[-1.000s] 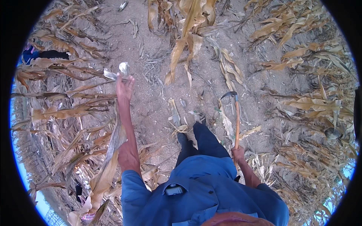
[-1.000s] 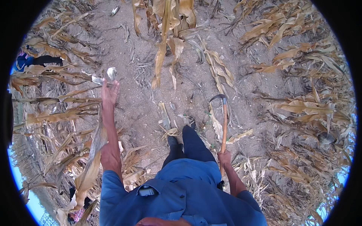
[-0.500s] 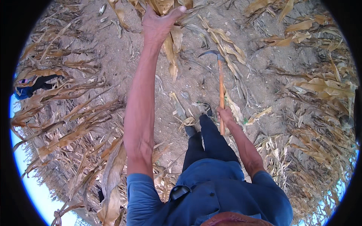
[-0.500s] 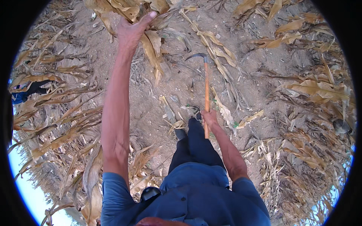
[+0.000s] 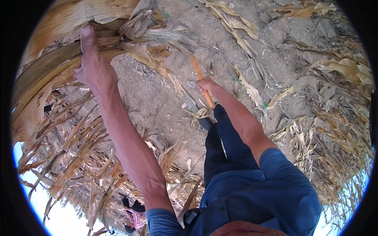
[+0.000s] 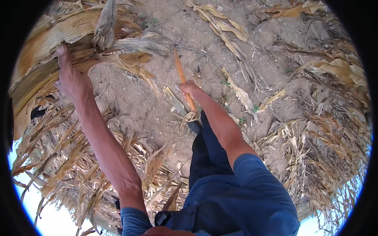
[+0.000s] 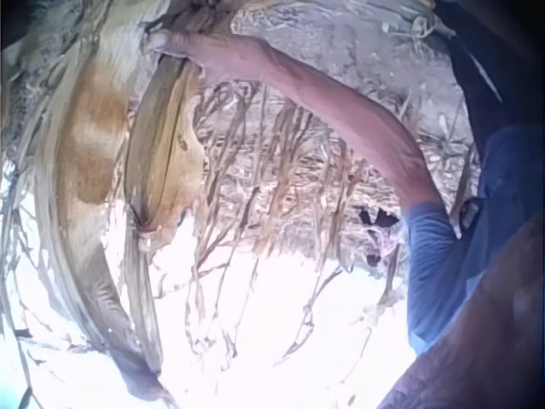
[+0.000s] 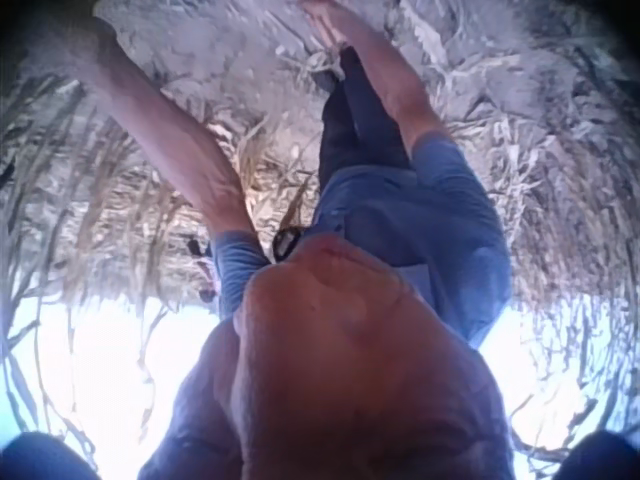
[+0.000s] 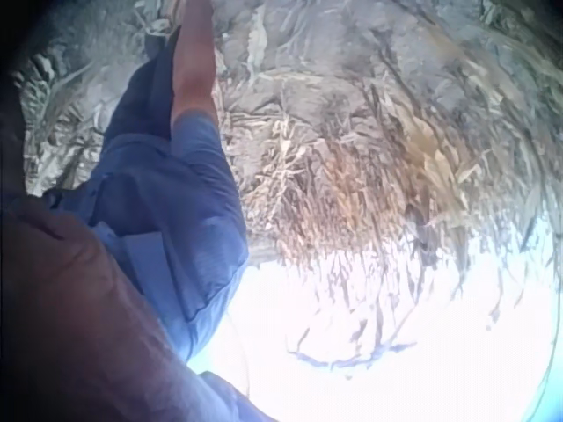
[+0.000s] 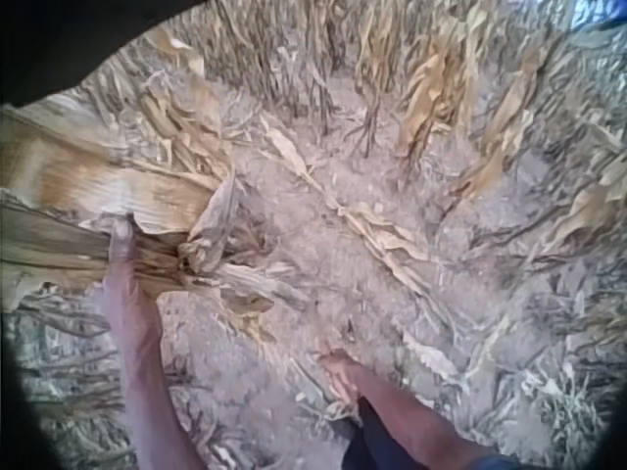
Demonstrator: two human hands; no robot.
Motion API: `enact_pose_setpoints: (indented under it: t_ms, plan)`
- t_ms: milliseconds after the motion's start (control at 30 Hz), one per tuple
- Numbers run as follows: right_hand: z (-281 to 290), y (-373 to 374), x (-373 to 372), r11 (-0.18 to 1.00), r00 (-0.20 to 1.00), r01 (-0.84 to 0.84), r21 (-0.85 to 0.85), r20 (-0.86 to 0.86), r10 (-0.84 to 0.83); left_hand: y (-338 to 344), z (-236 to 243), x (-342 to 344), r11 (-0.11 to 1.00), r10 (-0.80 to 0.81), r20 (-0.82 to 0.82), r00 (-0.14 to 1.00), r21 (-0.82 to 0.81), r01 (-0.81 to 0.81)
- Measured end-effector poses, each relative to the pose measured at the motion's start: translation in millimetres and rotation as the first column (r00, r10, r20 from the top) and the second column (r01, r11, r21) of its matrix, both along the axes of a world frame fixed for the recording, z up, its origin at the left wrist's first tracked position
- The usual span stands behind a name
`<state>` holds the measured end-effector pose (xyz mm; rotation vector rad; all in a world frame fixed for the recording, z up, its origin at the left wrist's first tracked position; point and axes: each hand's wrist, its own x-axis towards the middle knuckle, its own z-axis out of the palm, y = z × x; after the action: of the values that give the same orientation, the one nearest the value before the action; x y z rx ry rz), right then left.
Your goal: The person uses a sickle to cut dried corn stalks at their base and drops them to the ground. The person repeatedly approaches stalks, cuts them, and moves to the next one in a harvested field.
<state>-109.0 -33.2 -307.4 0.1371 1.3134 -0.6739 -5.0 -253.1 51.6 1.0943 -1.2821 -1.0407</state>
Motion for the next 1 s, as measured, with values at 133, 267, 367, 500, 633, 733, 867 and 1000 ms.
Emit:
enact_pose_setpoints:
  t_ms: [133, 267, 367, 500, 633, 733, 867, 1000]
  plan:
    - [-29, 15, -4, 0.999, 0.999, -0.03, 0.031, -0.022, 0.03, 30, -10, 39, 0.993, 0.1, 0.04, 0.994, 0.061, -0.102]
    - [-12, 35, 3, 0.999, 0.999, 0.036, 0.007, -0.025, -0.036, 78, -30, 92, 0.894, 0.398, 0.091, 0.913, 0.186, -0.408]
    - [14, 44, 9, 0.971, 0.965, 0.223, 0.082, 0.126, -0.232, 97, -51, 177, 0.984, 0.038, 0.998, 0.042, -0.03, -0.174]
    - [23, 23, -6, 0.921, 0.885, 0.327, 0.213, 0.273, -0.378, 92, -50, 179, 0.992, 0.054, 0.997, 0.063, -0.061, 0.114]
    - [26, 8, 19, 0.966, 0.964, 0.195, 0.172, 0.149, -0.221, 50, -54, 147, 0.966, 0.257, 0.932, 0.257, -0.245, -0.078]
    - [35, -16, 24, 0.974, 0.99, 0.061, 0.217, 0.112, -0.087, 38, -65, 160, 0.883, 0.432, 0.882, 0.187, -0.456, 0.11]
    - [9, -62, 24, 0.968, 0.98, 0.053, 0.247, 0.173, -0.098, 8, -73, 174, 0.944, 0.329, 0.938, 0.113, -0.327, -0.041]
    - [-5, -65, 41, 0.962, 0.999, 0.023, 0.271, 0.04, -0.035, -18, -86, 203, 0.934, 0.356, 0.92, 0.162, -0.351, -0.063]
